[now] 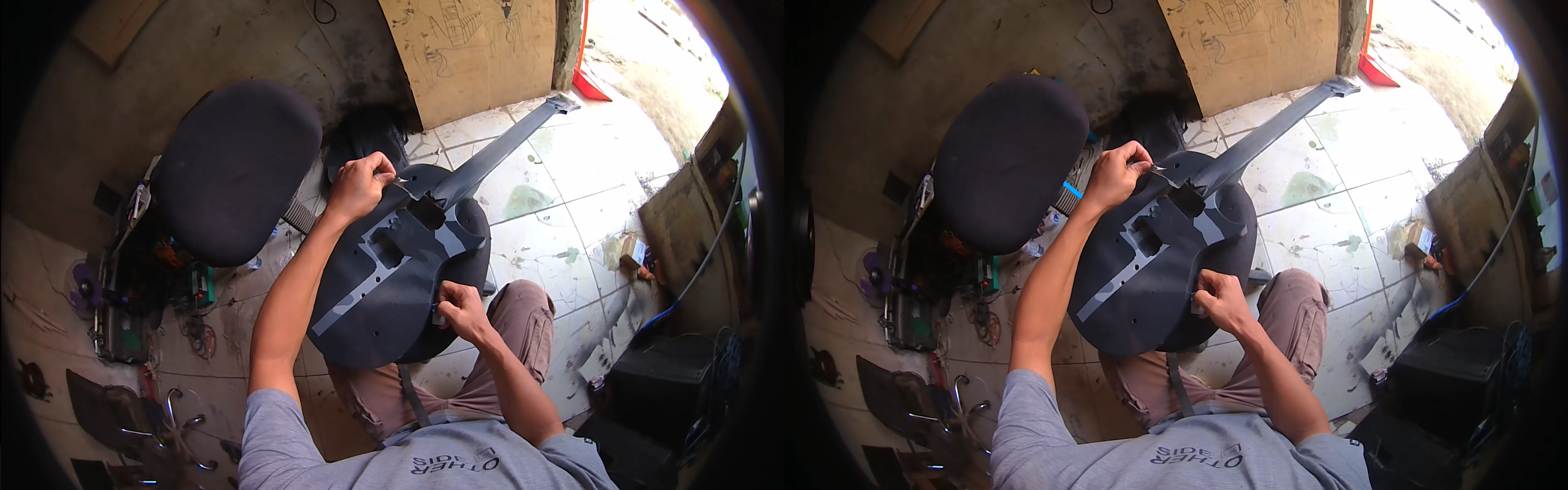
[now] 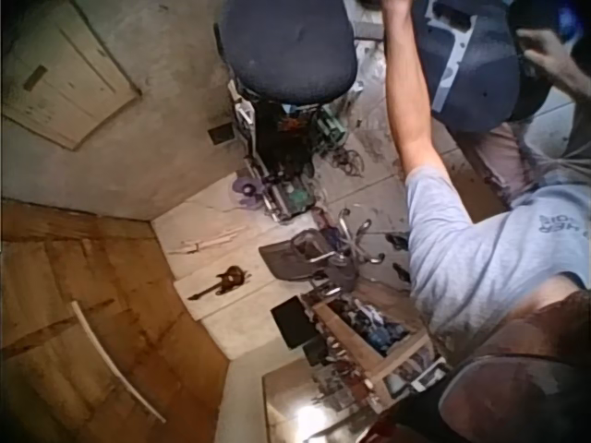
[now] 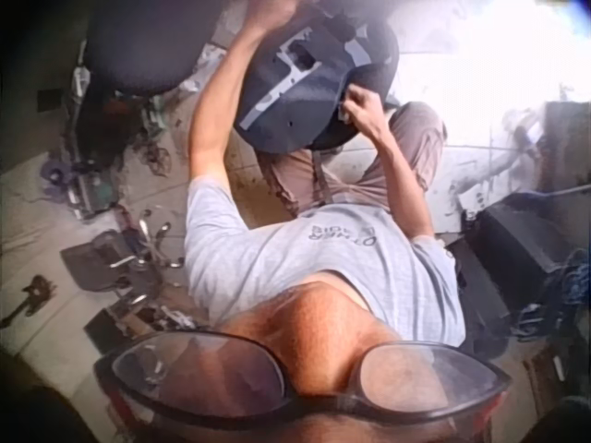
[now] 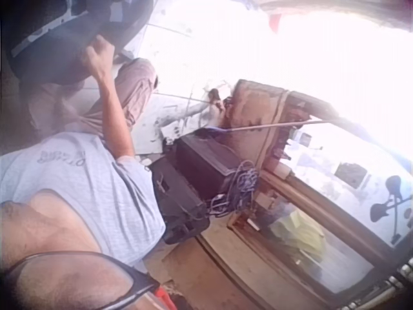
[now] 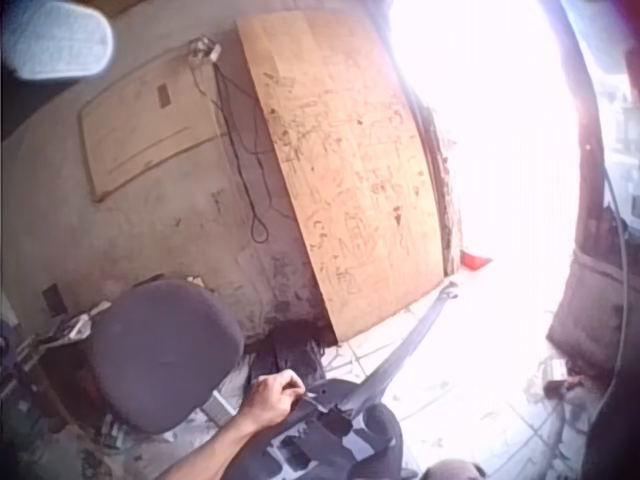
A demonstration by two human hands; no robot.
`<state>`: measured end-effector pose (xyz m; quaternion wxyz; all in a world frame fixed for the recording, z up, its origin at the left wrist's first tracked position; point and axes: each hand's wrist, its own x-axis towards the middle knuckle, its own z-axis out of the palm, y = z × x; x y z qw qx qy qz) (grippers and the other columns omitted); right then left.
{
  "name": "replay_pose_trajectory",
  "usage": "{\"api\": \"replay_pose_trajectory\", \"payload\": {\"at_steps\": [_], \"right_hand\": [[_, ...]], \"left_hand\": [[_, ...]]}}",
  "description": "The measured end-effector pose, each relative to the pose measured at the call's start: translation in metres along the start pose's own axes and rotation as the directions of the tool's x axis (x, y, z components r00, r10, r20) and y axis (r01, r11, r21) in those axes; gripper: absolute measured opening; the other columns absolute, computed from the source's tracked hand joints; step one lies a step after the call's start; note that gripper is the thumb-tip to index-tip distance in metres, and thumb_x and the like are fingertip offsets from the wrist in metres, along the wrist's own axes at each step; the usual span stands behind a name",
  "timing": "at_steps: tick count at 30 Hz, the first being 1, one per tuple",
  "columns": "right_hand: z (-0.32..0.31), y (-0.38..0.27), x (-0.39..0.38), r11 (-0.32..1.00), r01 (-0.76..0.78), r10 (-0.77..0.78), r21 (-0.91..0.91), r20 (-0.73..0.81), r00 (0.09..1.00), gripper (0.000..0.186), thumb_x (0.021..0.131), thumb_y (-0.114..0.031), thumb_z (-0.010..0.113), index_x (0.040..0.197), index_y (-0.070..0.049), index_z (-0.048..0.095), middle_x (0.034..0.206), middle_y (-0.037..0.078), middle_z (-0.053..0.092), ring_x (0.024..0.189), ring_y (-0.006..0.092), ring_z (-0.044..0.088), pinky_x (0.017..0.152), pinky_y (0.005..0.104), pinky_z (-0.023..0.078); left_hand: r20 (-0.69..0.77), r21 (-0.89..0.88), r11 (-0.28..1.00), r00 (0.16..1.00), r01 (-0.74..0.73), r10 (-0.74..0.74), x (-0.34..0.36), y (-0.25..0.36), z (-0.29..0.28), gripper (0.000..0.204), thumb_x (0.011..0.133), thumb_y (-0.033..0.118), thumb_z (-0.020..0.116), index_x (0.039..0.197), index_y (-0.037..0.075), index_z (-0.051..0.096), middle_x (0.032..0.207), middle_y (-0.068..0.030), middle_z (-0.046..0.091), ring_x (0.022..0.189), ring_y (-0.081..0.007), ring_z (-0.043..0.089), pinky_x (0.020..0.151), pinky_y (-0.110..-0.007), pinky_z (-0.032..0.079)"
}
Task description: The person removes a backing from a camouflage stencil on a guitar body, then picks up and positions electronic components and wires within the guitar cavity.
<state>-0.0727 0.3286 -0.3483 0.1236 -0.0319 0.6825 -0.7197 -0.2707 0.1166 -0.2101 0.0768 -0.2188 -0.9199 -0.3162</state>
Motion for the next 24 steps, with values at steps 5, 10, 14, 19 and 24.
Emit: {"api": "replay_pose_trajectory", "payload": {"at_steps": [5, 10, 14, 19, 24], "right_hand": [[0.002, -0.001, 0.0, 1.0, -0.003, 0.003, 0.022, 0.007, 1.0, 0.019, 0.079, -0.01, 0.062, 0.075, 0.005, 0.052, 0.067, 0.008, 0.058, 0.064, 0.0122, 0.062, 0.055, 0.0319, 0.06], [0.0, 0.004, 0.001, 1.0, -0.011, 0.011, 0.022, -0.009, 1.0, 0.018, 0.08, -0.01, 0.062, 0.075, 0.005, 0.052, 0.067, 0.008, 0.057, 0.063, 0.012, 0.061, 0.054, 0.0321, 0.06], [0.003, 0.004, 0.001, 1.0, 0.01, -0.01, 0.007, 0.008, 1.0, 0.019, 0.08, -0.011, 0.062, 0.076, 0.006, 0.052, 0.066, 0.007, 0.057, 0.062, 0.0123, 0.061, 0.053, 0.0319, 0.059], [0.001, 0.001, 0.001, 1.0, 0.003, -0.004, -0.02, -0.008, 1.0, 0.02, 0.08, -0.011, 0.061, 0.076, 0.006, 0.051, 0.066, 0.008, 0.056, 0.061, 0.0129, 0.06, 0.053, 0.032, 0.058], [0.002, -0.004, 0.0, 0.999, 0.009, -0.008, -0.047, 0.021, 1.0, 0.019, 0.08, -0.011, 0.06, 0.076, 0.005, 0.051, 0.066, 0.009, 0.056, 0.062, 0.0132, 0.06, 0.054, 0.0327, 0.057]], "left_hand": [[-0.077, -0.037, 0.999, 0.997, -0.019, 0.016, 0.009, -0.006, 0.001, 0.005, 0.095, 0.007, 0.071, 0.095, 0.002, 0.07, 0.082, -0.0112, 0.075, 0.077, -0.0224, 0.072, 0.072, -0.035, 0.053], [-0.093, -0.009, 1.0, 0.996, 0.0, 0.0, 0.015, 0.0, 0.006, 0.002, 0.094, 0.005, 0.071, 0.095, 0.003, 0.07, 0.081, -0.0092, 0.075, 0.077, -0.0175, 0.071, 0.072, -0.034, 0.054], [-0.328, -0.112, 0.992, 0.945, -0.053, 0.013, 0.034, -0.007, -0.002, 0.004, 0.094, 0.006, 0.069, 0.09, 0.004, 0.069, 0.084, -0.0115, 0.077, 0.081, -0.0257, 0.076, 0.074, -0.038, 0.056], [-0.385, -0.053, 0.982, 0.911, -0.182, 0.148, 0.071, 0.03, -0.066, 0.008, 0.095, 0.009, 0.073, 0.101, 0.004, 0.071, 0.094, -0.0089, 0.078, 0.086, -0.0192, 0.074, 0.077, -0.034, 0.056], [0.2, 0.095, 0.952, 0.942, -0.292, 0.269, 0.045, 0.028, -0.039, 0.054, 0.085, 0.01, 0.079, 0.137, 0.019, 0.069, 0.135, -0.0067, 0.07, 0.121, -0.0292, 0.069, 0.103, -0.04, 0.055]]}}
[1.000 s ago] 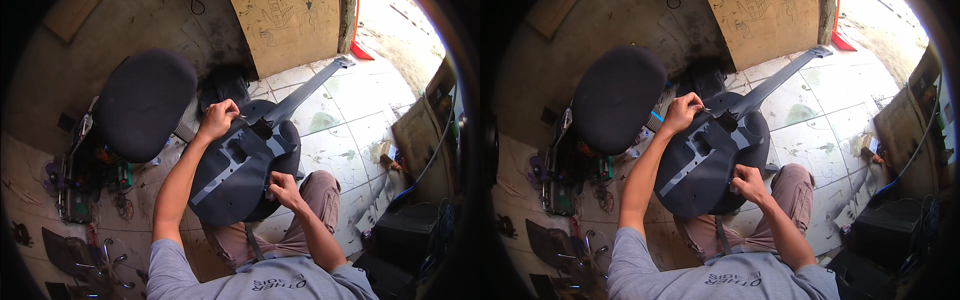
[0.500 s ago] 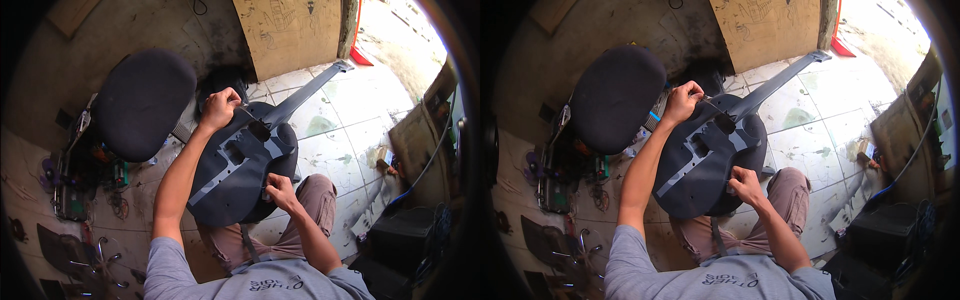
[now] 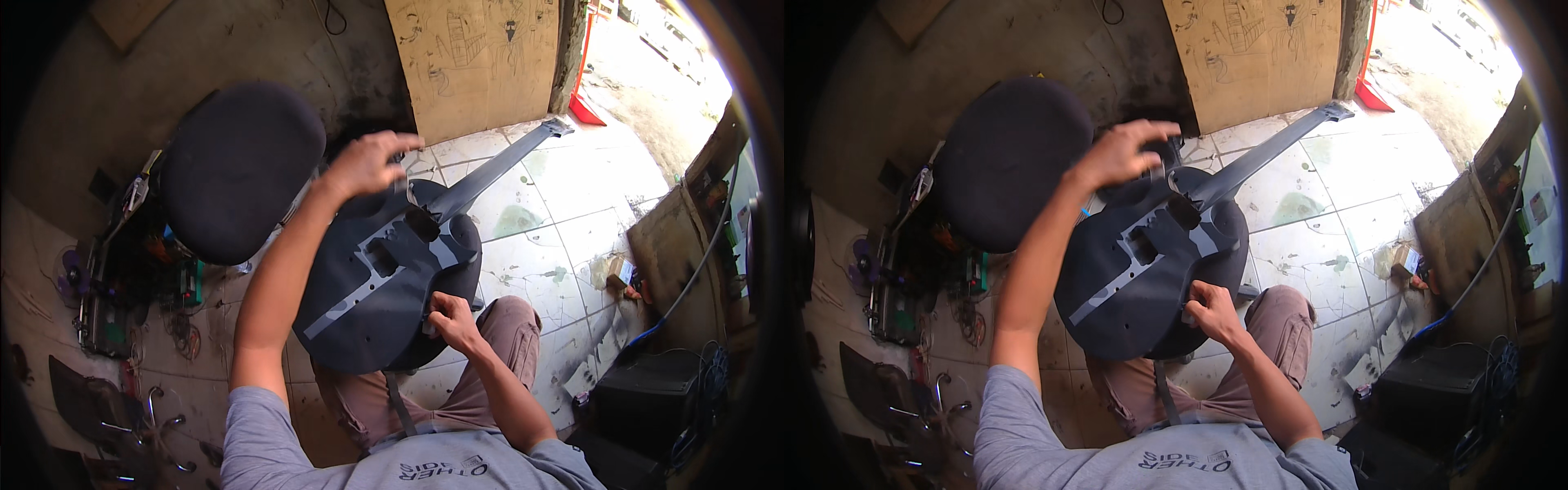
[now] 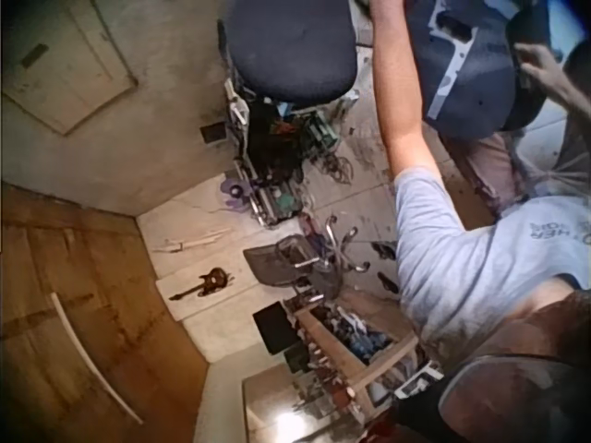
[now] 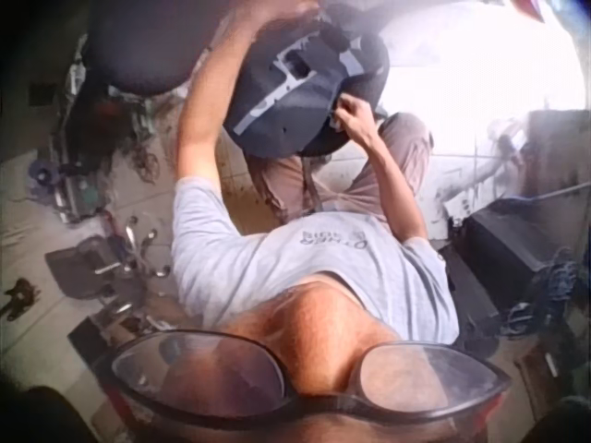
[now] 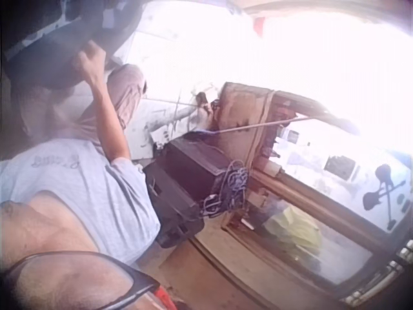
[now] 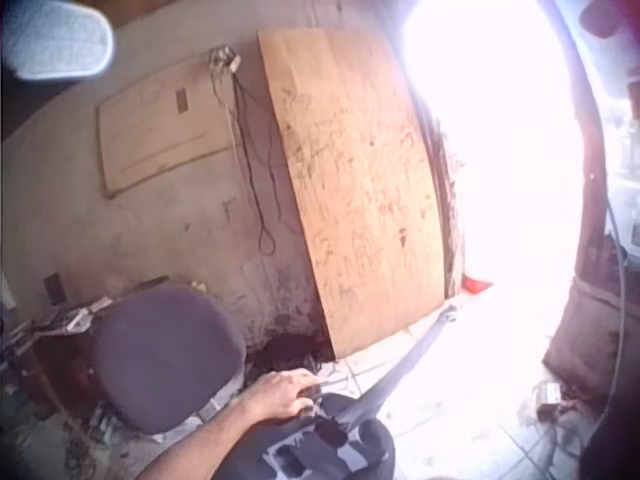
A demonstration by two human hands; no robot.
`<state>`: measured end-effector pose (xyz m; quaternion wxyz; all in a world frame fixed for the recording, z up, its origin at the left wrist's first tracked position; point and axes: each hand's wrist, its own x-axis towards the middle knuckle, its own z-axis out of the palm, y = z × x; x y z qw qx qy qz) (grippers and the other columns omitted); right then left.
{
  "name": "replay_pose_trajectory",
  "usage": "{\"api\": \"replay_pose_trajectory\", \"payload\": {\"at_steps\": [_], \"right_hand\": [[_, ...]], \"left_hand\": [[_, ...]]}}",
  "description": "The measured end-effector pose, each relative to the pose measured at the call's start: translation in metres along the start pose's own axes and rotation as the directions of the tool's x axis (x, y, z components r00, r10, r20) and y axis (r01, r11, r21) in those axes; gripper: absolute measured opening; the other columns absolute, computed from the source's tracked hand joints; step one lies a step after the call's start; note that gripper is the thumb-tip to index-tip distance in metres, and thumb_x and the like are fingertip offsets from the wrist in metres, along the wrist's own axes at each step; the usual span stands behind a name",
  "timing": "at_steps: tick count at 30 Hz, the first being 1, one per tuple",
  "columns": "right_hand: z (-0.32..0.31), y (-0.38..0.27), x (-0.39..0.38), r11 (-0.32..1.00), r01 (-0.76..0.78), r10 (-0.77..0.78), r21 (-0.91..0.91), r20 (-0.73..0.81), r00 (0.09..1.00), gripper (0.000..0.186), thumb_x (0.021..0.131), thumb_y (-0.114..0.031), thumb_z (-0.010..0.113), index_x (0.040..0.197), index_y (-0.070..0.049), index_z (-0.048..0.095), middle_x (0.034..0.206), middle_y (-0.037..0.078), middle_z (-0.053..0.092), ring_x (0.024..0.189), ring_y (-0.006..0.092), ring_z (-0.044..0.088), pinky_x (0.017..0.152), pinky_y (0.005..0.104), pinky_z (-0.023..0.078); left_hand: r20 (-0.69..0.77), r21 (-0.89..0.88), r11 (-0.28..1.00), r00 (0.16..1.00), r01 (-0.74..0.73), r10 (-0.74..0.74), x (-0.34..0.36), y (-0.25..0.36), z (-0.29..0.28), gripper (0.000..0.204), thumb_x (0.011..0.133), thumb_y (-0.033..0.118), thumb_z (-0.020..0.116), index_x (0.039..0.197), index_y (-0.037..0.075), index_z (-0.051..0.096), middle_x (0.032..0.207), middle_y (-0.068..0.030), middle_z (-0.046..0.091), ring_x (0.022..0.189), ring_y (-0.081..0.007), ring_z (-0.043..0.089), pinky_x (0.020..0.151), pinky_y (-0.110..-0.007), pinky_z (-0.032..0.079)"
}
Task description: The person removes a backing from a camouflage stencil on a guitar body, then picks up and positions electronic components and wires within the guitar cavity.
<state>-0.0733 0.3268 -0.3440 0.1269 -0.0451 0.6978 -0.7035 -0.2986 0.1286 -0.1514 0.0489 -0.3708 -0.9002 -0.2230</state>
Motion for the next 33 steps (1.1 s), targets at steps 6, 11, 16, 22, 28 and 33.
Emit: {"api": "replay_pose_trajectory", "payload": {"at_steps": [6, 11, 16, 22, 28, 33], "right_hand": [[0.001, 0.005, 0.001, 0.998, -0.023, 0.023, 0.053, 0.0, 1.0, 0.02, 0.08, -0.012, 0.061, 0.076, 0.004, 0.05, 0.066, 0.009, 0.055, 0.061, 0.013, 0.06, 0.055, 0.0323, 0.057], [0.001, 0.011, 0.0, 0.998, -0.021, 0.023, 0.051, -0.034, 0.999, 0.021, 0.08, -0.013, 0.061, 0.076, 0.005, 0.051, 0.064, 0.007, 0.052, 0.059, 0.0121, 0.055, 0.054, 0.0328, 0.056], [0.002, -0.001, 0.001, 0.997, -0.007, 0.004, -0.083, -0.04, 0.999, 0.023, 0.08, -0.013, 0.061, 0.076, 0.007, 0.051, 0.063, 0.009, 0.052, 0.059, 0.0132, 0.058, 0.053, 0.033, 0.055], [0.002, -0.005, 0.002, 0.999, -0.042, 0.042, -0.004, -0.029, 0.999, 0.02, 0.079, -0.012, 0.061, 0.075, 0.005, 0.051, 0.064, 0.009, 0.056, 0.061, 0.0139, 0.062, 0.054, 0.0332, 0.055], [-0.019, 0.011, -0.004, 0.947, -0.004, -0.017, 0.321, 0.062, 0.998, 0.006, 0.083, -0.003, 0.06, 0.083, -0.001, 0.055, 0.087, 0.007, 0.067, 0.076, 0.013, 0.065, 0.067, 0.0261, 0.052], [-0.039, -0.02, -0.04, 0.909, 0.058, -0.002, 0.413, -0.136, 0.991, 0.006, 0.092, 0.002, 0.063, 0.091, 0.0, 0.057, 0.102, 0.013, 0.071, 0.089, 0.02, 0.073, 0.076, 0.0316, 0.06]], "left_hand": [[0.255, 0.282, 0.959, 0.966, -0.029, -0.046, -0.015, -0.012, 0.066, 0.024, 0.087, 0.015, 0.081, 0.111, 0.017, 0.081, 0.113, -0.0038, 0.076, 0.1, -0.0316, 0.074, 0.087, -0.044, 0.06], [0.092, 0.3, 0.952, 0.995, -0.057, 0.031, 0.0, -0.022, 0.079, 0.007, 0.086, 0.014, 0.079, 0.092, 0.013, 0.079, 0.096, -0.0054, 0.076, 0.09, -0.0318, 0.075, 0.079, -0.045, 0.06], [-0.177, 0.254, 0.966, 0.984, 0.042, 0.004, 0.031, -0.024, 0.038, 0.004, 0.085, 0.01, 0.076, 0.088, 0.011, 0.074, 0.094, -0.0088, 0.074, 0.088, -0.0355, 0.074, 0.075, -0.047, 0.058], [-0.223, -0.055, 0.996, 0.972, 0.063, -0.073, 0.043, 0.007, -0.016, 0.015, 0.095, 0.007, 0.064, 0.103, 0.005, 0.077, 0.098, -0.0107, 0.077, 0.089, -0.0284, 0.074, 0.084, -0.039, 0.057], [-0.112, -0.477, 0.853, 0.948, 0.211, -0.297, -0.011, 0.031, -0.004, 0.023, 0.1, 0.006, 0.056, 0.113, -0.001, 0.074, 0.093, -0.0038, 0.074, 0.087, -0.008, 0.068, 0.077, -0.027, 0.054], [-0.266, -0.686, 0.727, 0.934, -0.011, -0.237, -0.089, 0.093, 0.033, 0.026, 0.101, -0.002, 0.051, 0.115, 0.0, 0.073, 0.115, -0.0083, 0.068, 0.101, -0.0131, 0.066, 0.091, -0.029, 0.054]]}}
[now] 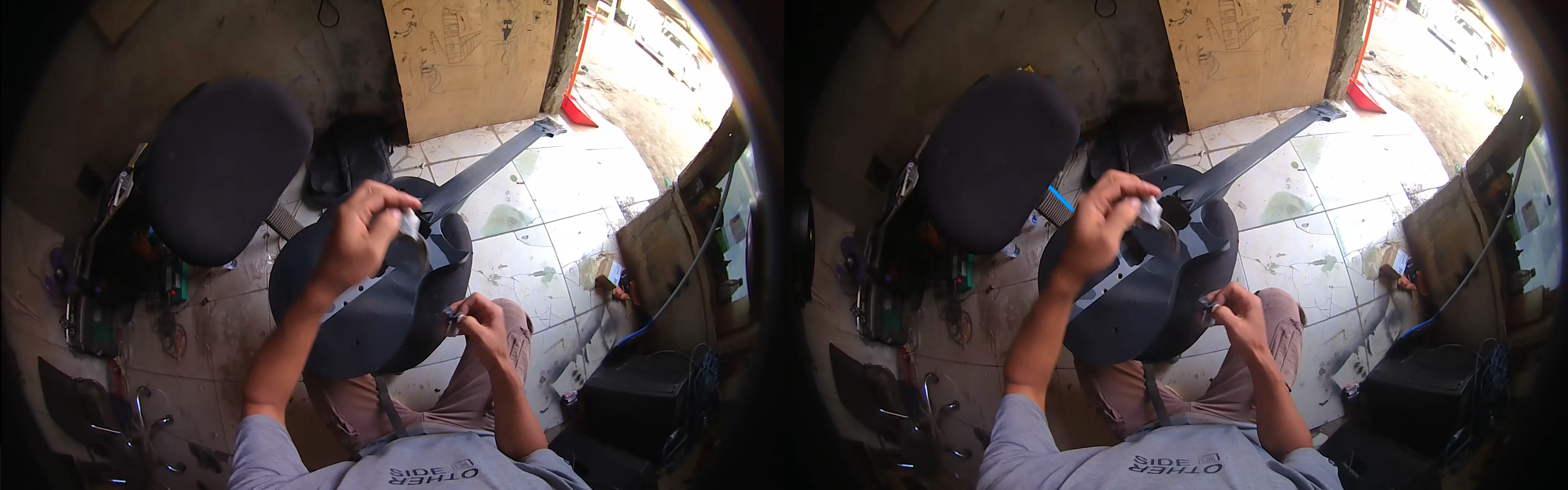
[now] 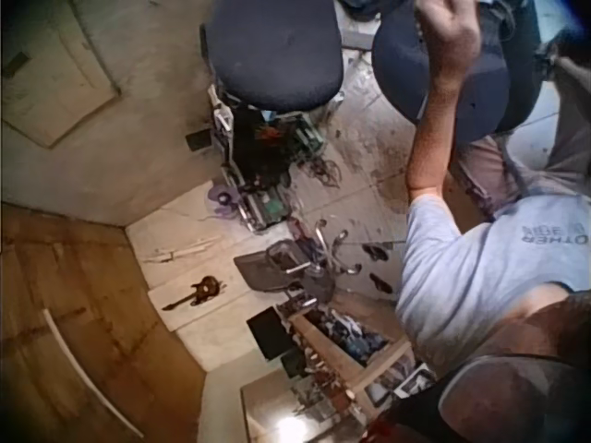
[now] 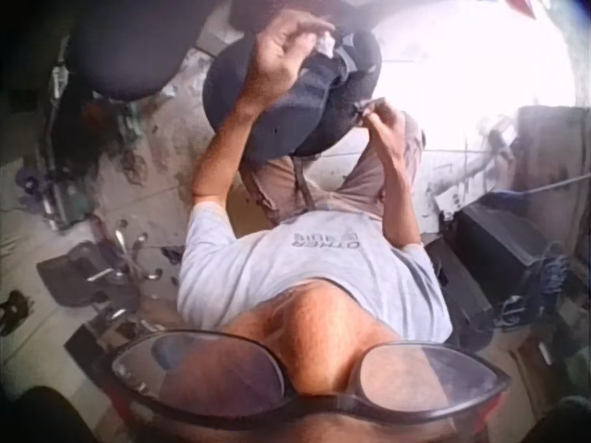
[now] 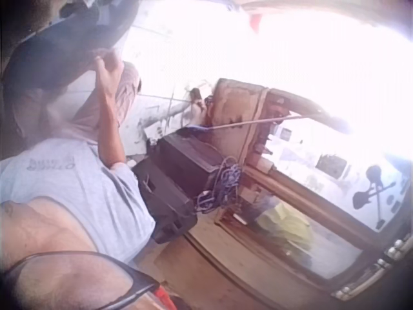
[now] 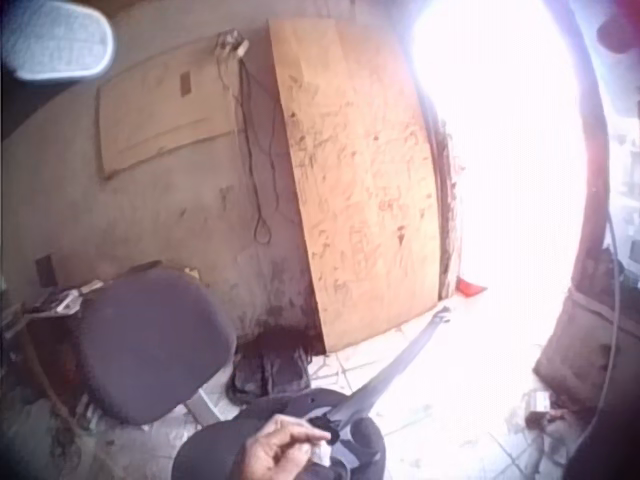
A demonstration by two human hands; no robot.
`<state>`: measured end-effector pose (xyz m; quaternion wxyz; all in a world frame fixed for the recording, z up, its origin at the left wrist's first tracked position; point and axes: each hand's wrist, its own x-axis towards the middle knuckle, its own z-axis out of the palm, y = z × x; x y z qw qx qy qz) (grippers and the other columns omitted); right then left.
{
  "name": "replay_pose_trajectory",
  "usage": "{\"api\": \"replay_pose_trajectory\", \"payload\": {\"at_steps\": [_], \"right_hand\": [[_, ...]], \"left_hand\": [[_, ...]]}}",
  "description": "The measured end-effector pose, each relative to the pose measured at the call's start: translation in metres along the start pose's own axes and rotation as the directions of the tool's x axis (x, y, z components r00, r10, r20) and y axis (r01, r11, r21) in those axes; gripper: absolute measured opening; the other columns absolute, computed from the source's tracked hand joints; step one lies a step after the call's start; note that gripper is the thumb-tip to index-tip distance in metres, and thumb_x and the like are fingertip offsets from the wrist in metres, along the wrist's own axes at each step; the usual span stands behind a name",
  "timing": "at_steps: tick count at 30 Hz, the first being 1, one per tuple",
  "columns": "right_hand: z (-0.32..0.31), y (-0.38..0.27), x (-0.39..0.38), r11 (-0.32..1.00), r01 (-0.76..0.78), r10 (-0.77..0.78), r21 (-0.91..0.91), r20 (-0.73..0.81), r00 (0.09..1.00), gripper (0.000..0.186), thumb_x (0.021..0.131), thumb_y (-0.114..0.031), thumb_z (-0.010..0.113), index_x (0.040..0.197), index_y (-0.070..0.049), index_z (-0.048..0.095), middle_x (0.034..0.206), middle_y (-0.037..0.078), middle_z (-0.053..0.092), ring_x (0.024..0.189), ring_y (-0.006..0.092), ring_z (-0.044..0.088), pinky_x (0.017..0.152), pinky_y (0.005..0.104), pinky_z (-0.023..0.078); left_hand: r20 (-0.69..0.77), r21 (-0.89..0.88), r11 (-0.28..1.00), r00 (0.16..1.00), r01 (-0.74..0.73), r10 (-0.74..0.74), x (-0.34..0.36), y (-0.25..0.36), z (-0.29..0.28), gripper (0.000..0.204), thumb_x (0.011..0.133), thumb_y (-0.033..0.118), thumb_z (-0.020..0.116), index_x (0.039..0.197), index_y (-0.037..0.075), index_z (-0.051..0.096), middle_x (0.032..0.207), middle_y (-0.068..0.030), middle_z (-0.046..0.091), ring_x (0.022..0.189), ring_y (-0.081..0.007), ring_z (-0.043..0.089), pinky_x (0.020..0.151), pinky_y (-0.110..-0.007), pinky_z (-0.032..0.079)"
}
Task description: The person removes a backing from a camouflage stencil on a guitar body, then picks up and positions electronic components and wires within the guitar cavity.
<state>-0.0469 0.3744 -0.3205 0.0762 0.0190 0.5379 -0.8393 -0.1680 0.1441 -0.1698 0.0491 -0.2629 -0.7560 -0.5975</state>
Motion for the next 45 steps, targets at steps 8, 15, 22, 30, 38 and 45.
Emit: {"api": "replay_pose_trajectory", "payload": {"at_steps": [8, 15, 22, 30, 38, 45], "right_hand": [[0.007, -0.038, -0.035, 0.988, 0.153, -0.156, -0.029, -0.194, 0.969, 0.013, 0.106, -0.01, 0.066, 0.11, 0.002, 0.064, 0.115, 0.009, 0.07, 0.099, 0.0139, 0.071, 0.089, 0.0329, 0.063], [0.015, -0.046, -0.053, 0.99, 0.062, -0.055, 0.124, -0.052, 0.997, 0.03, 0.101, -0.006, 0.067, 0.129, 0.003, 0.063, 0.122, 0.006, 0.065, 0.117, 0.0137, 0.061, 0.107, 0.03, 0.046], [0.048, -0.07, -0.07, 0.973, -0.08, 0.021, 0.217, 0.259, 0.966, 0.048, 0.099, -0.016, 0.071, 0.139, 0.009, 0.062, 0.127, 0.012, 0.061, 0.126, 0.0248, 0.058, 0.115, 0.0415, 0.04], [0.038, -0.065, -0.017, 0.943, 0.307, -0.319, -0.128, -0.082, 0.944, 0.017, 0.103, -0.009, 0.068, 0.11, 0.006, 0.074, 0.124, 0.022, 0.074, 0.114, 0.0279, 0.072, 0.103, 0.0388, 0.054], [0.079, -0.057, 0.155, 0.197, 0.609, -0.254, -0.768, 0.56, 0.788, 0.042, 0.094, 0.004, 0.059, 0.133, -0.007, 0.069, 0.129, 0.014, 0.073, 0.114, 0.0339, 0.068, 0.101, 0.0412, 0.055], [0.086, -0.043, 0.198, 0.086, 0.723, -0.038, -0.685, 0.723, 0.689, 0.041, 0.091, 0.005, 0.058, 0.127, -0.01, 0.073, 0.124, 0.015, 0.073, 0.119, 0.0347, 0.064, 0.103, 0.045, 0.053]], "left_hand": [[-0.189, -0.096, 0.995, 0.982, 0.011, -0.029, -0.103, -0.008, 0.148, 0.029, 0.105, 0.004, 0.052, 0.127, 0.002, 0.071, 0.143, -0.0206, 0.06, 0.128, -0.0304, 0.062, 0.109, -0.039, 0.049], [-0.161, 0.183, 0.96, 0.957, -0.213, 0.242, -0.113, -0.007, 0.148, 0.024, 0.105, 0.021, 0.055, 0.115, 0.006, 0.071, 0.124, -0.0162, 0.065, 0.113, -0.0289, 0.06, 0.098, -0.045, 0.045], [-0.322, 0.313, 0.893, 0.849, -0.322, 0.419, -0.111, -0.02, 0.121, 0.02, 0.099, 0.023, 0.073, 0.087, 0.009, 0.066, 0.088, -0.0082, 0.061, 0.078, -0.0264, 0.058, 0.066, -0.039, 0.049], [-0.719, 0.294, 0.941, 0.687, 0.167, 0.103, -0.129, 0.03, 0.022, 0.034, 0.114, 0.023, 0.044, 0.086, 0.005, 0.051, 0.075, -0.0039, 0.05, 0.065, -0.0138, 0.048, 0.059, -0.032, 0.037], [-0.116, -0.379, 0.83, 0.869, 0.408, -0.48, -0.195, 0.025, 0.016, 0.024, 0.109, 0.024, 0.062, 0.097, 0.005, 0.07, 0.075, 0.0026, 0.061, 0.064, -0.0003, 0.052, 0.056, -0.018, 0.039], [-0.092, -0.227, 0.906, 0.919, 0.356, -0.384, -0.198, 0.0, 0.049, 0.024, 0.103, 0.021, 0.069, 0.092, 0.001, 0.071, 0.079, -0.0056, 0.073, 0.073, -0.0095, 0.065, 0.067, -0.028, 0.05]]}}
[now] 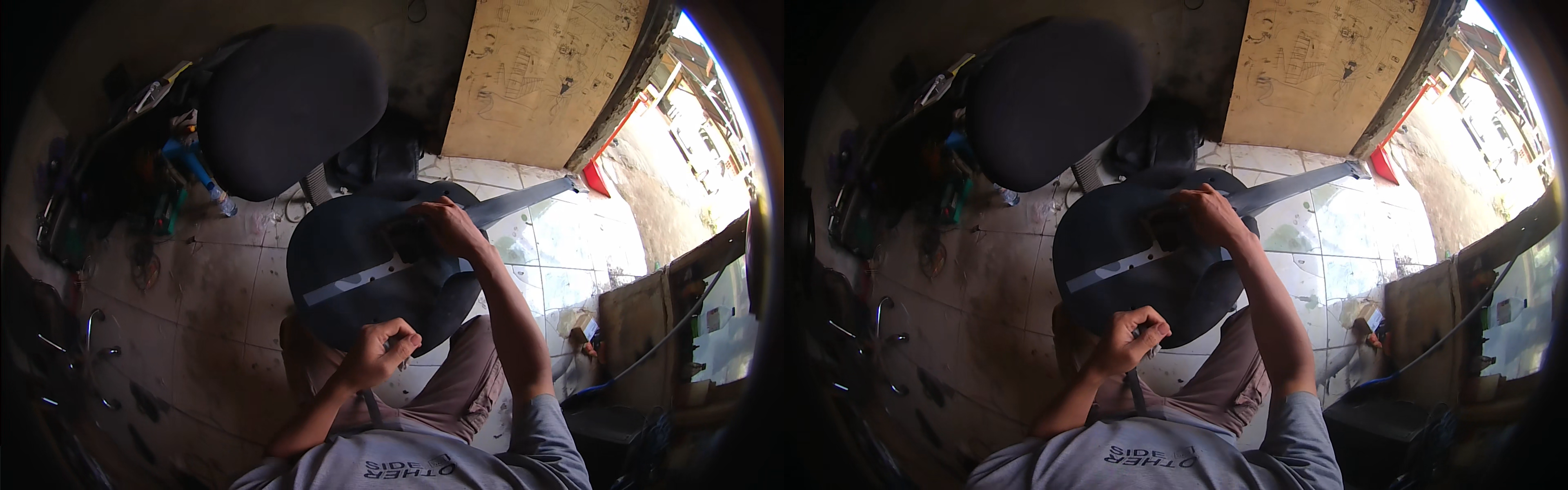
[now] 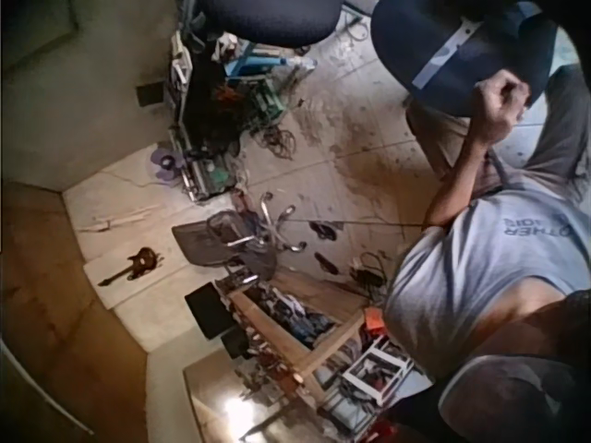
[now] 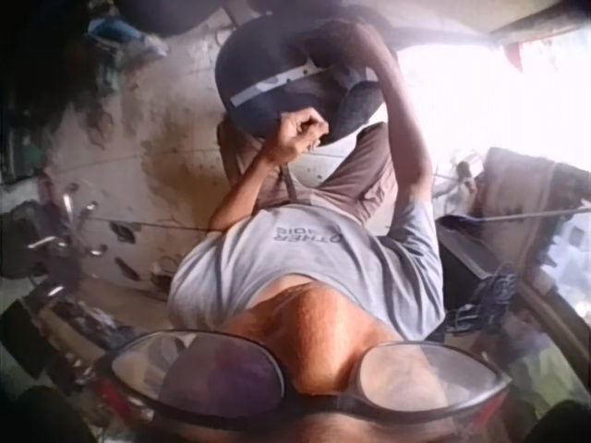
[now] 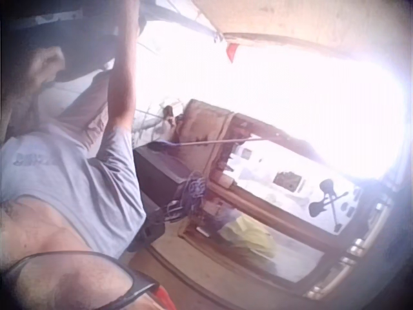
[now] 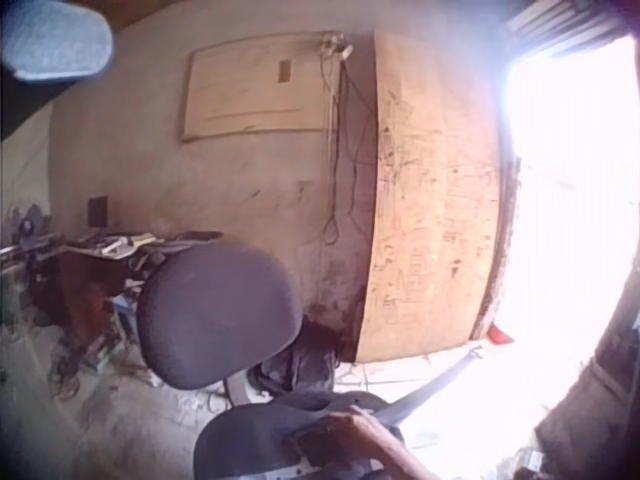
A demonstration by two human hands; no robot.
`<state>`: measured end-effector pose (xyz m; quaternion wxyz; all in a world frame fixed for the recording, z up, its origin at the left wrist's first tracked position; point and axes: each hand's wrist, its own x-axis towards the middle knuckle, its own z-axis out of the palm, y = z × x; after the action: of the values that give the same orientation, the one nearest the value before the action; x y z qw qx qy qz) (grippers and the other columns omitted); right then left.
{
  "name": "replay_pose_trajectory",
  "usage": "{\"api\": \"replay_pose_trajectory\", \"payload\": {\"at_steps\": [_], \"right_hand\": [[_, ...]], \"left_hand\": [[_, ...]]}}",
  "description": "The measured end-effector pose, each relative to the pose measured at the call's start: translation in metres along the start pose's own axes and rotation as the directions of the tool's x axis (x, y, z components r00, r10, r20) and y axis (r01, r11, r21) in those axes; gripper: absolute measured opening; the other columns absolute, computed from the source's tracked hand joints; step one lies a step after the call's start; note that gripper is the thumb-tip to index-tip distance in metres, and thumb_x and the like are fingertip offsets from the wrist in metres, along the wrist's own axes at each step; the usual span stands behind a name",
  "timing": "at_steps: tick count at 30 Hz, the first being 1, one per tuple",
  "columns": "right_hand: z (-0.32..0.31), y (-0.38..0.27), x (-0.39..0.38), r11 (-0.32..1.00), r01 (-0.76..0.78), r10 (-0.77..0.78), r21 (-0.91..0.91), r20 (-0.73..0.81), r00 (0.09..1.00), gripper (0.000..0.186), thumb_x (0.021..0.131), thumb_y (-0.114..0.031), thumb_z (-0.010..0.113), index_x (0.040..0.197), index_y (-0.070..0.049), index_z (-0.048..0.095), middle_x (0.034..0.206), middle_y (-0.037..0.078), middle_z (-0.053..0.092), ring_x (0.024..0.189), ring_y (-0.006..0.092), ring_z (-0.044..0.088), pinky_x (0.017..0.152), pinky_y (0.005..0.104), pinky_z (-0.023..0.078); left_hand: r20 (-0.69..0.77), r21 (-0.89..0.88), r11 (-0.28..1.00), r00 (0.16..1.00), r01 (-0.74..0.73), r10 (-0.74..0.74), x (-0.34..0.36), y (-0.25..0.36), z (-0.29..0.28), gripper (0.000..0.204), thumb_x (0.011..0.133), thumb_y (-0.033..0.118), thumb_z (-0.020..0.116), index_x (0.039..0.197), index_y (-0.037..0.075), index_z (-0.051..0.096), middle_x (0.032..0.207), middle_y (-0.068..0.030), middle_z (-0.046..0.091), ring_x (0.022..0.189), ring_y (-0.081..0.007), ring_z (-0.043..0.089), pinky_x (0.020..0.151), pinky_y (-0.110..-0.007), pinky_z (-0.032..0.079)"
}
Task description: The person removes a backing from a camouflage stencil on a guitar body, then picks up and positions electronic components and wires within the guitar cavity.
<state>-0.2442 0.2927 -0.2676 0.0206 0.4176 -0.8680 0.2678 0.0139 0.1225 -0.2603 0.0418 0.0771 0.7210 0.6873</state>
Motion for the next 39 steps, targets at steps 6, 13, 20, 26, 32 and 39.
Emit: {"api": "replay_pose_trajectory", "payload": {"at_steps": [6, 13, 20, 26, 32, 39], "right_hand": [[-0.007, 0.003, 0.001, 0.999, 0.009, -0.01, 0.045, 0.006, 1.0, 0.032, 0.088, 0.006, 0.059, 0.112, -0.008, 0.076, 0.119, 0.013, 0.074, 0.116, 0.0341, 0.065, 0.1, 0.0431, 0.055], [-0.003, 0.008, 0.013, 0.985, 0.171, -0.17, -0.035, 0.023, 0.985, 0.042, 0.083, 0.013, 0.053, 0.115, -0.007, 0.073, 0.115, 0.011, 0.072, 0.118, 0.0324, 0.065, 0.1, 0.0425, 0.055], [-0.007, 0.015, 0.031, 0.99, 0.076, -0.097, 0.118, 0.182, 0.979, 0.048, 0.075, 0.015, 0.059, 0.116, -0.006, 0.071, 0.108, 0.012, 0.072, 0.11, 0.0318, 0.068, 0.094, 0.0422, 0.056], [-0.01, 0.011, 0.036, 0.99, 0.052, -0.082, 0.134, 0.228, 0.97, 0.043, 0.075, 0.01, 0.06, 0.114, -0.005, 0.071, 0.103, 0.014, 0.071, 0.105, 0.0349, 0.069, 0.091, 0.0428, 0.056], [-0.015, 0.011, 0.036, 0.984, -0.033, -0.016, 0.175, 0.274, 0.962, 0.038, 0.077, 0.01, 0.059, 0.112, -0.003, 0.069, 0.1, 0.015, 0.072, 0.101, 0.0341, 0.071, 0.086, 0.0411, 0.057], [-0.02, 0.007, 0.03, 0.961, -0.126, 0.062, 0.245, 0.254, 0.965, 0.032, 0.082, 0.007, 0.058, 0.11, -0.003, 0.069, 0.104, 0.015, 0.073, 0.101, 0.0322, 0.072, 0.084, 0.0423, 0.057]], "left_hand": [[0.052, 0.08, 0.996, 0.998, -0.029, 0.025, 0.016, -0.003, 0.008, 0.022, 0.101, 0.021, 0.071, 0.092, 0.0, 0.071, 0.077, -0.0082, 0.073, 0.073, -0.0128, 0.069, 0.068, -0.03, 0.052], [0.095, 0.05, 0.997, 0.994, -0.064, 0.059, 0.012, 0.004, 0.027, 0.022, 0.101, 0.021, 0.073, 0.093, 0.0, 0.072, 0.075, -0.0072, 0.07, 0.069, -0.0096, 0.065, 0.063, -0.03, 0.05], [0.124, 0.103, 0.994, 0.992, 0.018, -0.03, 0.005, 0.001, 0.032, 0.023, 0.102, 0.022, 0.073, 0.094, 0.0, 0.073, 0.075, -0.0062, 0.071, 0.069, -0.0078, 0.065, 0.062, -0.028, 0.05], [0.11, 0.066, 0.997, 0.993, 0.029, -0.036, 0.004, -0.005, 0.031, 0.026, 0.102, 0.024, 0.072, 0.096, 0.0, 0.073, 0.074, -0.0061, 0.071, 0.069, -0.0061, 0.064, 0.062, -0.028, 0.05], [0.06, 0.079, 0.996, 0.998, 0.03, -0.035, 0.01, -0.017, 0.03, 0.025, 0.103, 0.023, 0.071, 0.096, -0.001, 0.073, 0.072, -0.0055, 0.069, 0.066, -0.0049, 0.06, 0.059, -0.028, 0.048], [0.089, 0.072, 0.994, 0.992, 0.08, -0.087, 0.013, -0.014, 0.027, 0.026, 0.103, 0.024, 0.072, 0.095, -0.001, 0.072, 0.074, -0.0075, 0.071, 0.068, -0.0067, 0.063, 0.061, -0.03, 0.048]]}}
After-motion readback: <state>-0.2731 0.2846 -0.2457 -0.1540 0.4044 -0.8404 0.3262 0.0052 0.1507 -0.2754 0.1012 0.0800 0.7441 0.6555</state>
